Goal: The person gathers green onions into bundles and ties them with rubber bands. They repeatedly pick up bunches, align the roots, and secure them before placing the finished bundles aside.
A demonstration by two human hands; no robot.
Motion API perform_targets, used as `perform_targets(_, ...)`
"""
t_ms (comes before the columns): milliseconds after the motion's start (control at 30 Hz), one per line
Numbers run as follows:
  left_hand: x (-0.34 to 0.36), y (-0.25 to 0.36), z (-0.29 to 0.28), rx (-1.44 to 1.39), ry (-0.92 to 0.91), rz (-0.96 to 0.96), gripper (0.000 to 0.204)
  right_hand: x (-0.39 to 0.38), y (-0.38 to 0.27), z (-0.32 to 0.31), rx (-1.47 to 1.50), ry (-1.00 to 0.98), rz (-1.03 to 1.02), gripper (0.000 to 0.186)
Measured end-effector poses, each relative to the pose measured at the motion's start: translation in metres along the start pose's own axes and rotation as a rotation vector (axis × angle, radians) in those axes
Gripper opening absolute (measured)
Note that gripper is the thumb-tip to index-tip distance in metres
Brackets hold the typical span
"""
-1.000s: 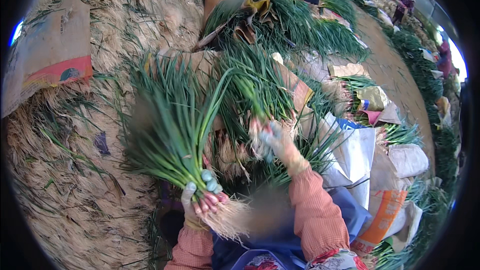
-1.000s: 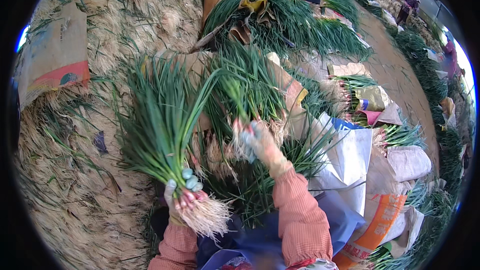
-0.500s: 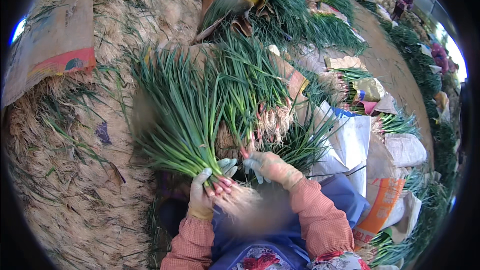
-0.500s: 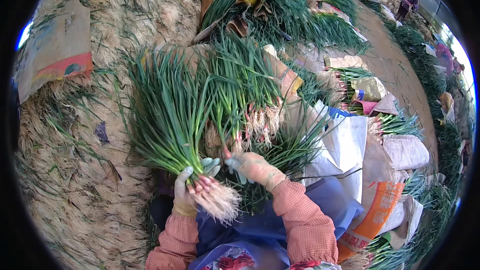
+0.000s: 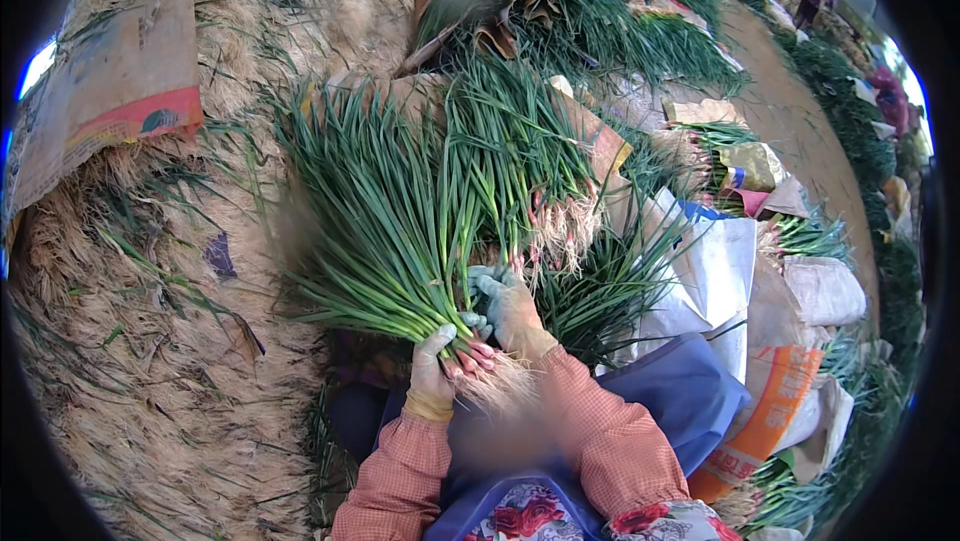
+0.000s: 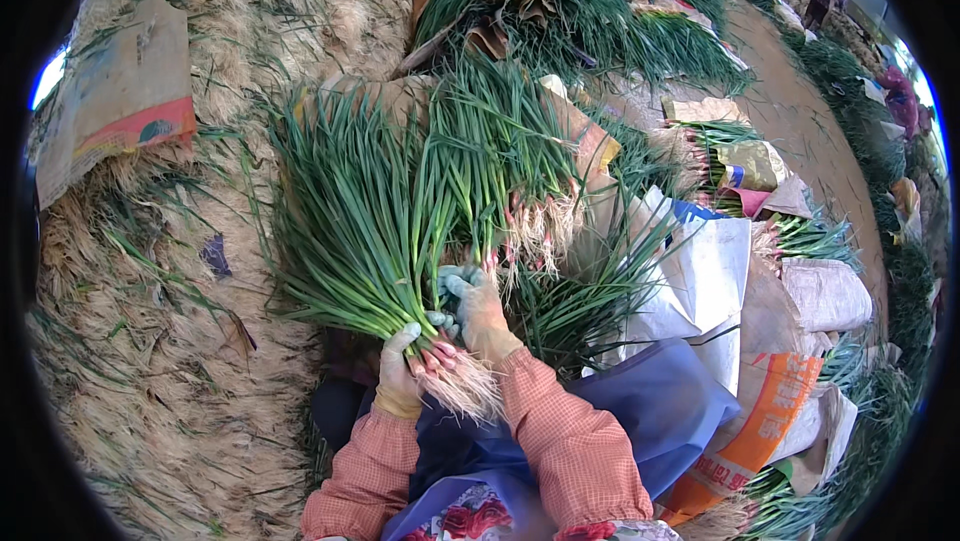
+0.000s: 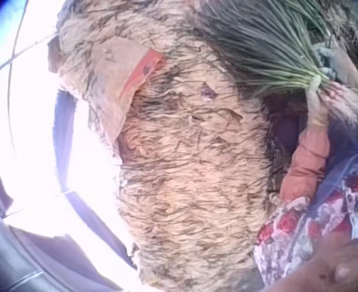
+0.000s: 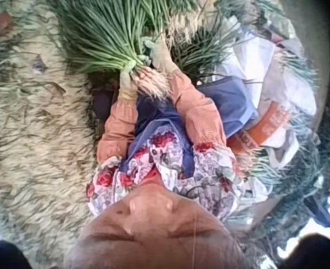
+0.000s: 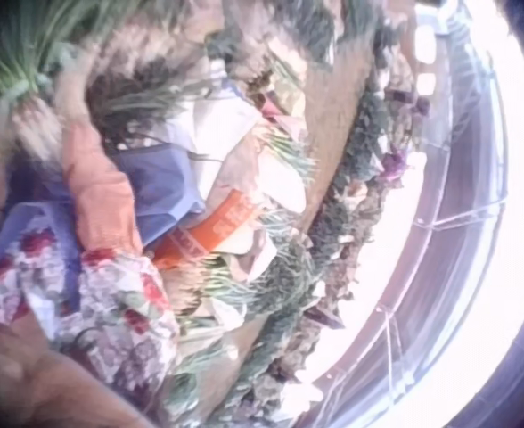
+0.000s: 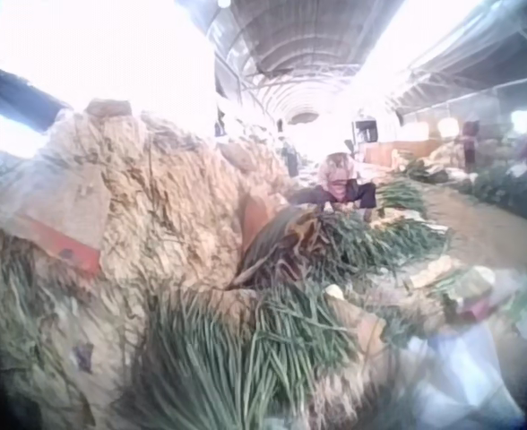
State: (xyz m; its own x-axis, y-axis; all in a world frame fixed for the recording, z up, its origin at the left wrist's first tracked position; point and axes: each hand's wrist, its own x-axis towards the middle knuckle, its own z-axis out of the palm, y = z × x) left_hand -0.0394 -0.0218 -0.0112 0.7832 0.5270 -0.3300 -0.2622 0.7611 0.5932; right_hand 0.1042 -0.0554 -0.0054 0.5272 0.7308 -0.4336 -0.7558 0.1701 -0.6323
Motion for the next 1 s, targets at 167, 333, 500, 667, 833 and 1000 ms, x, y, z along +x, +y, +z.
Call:
perform_targets(167,-0.003,-0.009,-0.002,-0.112,-0.04,-0.079,0.037,-0.003,-0.012,0.001,0.128,-0.016,0.161,0.017)
perform_targets(333,-0.012,0.004,0.018,-0.255,0.064,0.027,0.035,0.04,-0.047,-0.006,0.154,0.082,-0.125,0.024)
perform_targets(500,-0.002,-0.01,0.001,0.04,0.062,0.049,0.036,0.027,-0.068,0.02,-1.582,-0.38,0.07,0.044)
perform_targets(667,0.001,-0.013,-0.002,0.182,0.081,0.024,0.033,0.016,-0.053,0.022,-2.095,-0.527,-0.151,0.028)
perform_targets(833,0.002,-0.014,0.009,0.171,0.077,-0.001,0.032,0.015,-0.035,-0.007,-2.082,-0.501,-0.621,0.018)
perform_targets(1000,-0.008,-0.004,0.025,0.169,0.071,0.02,0.033,0.018,-0.065,0.004,-1.727,-0.288,-0.141,0.042)
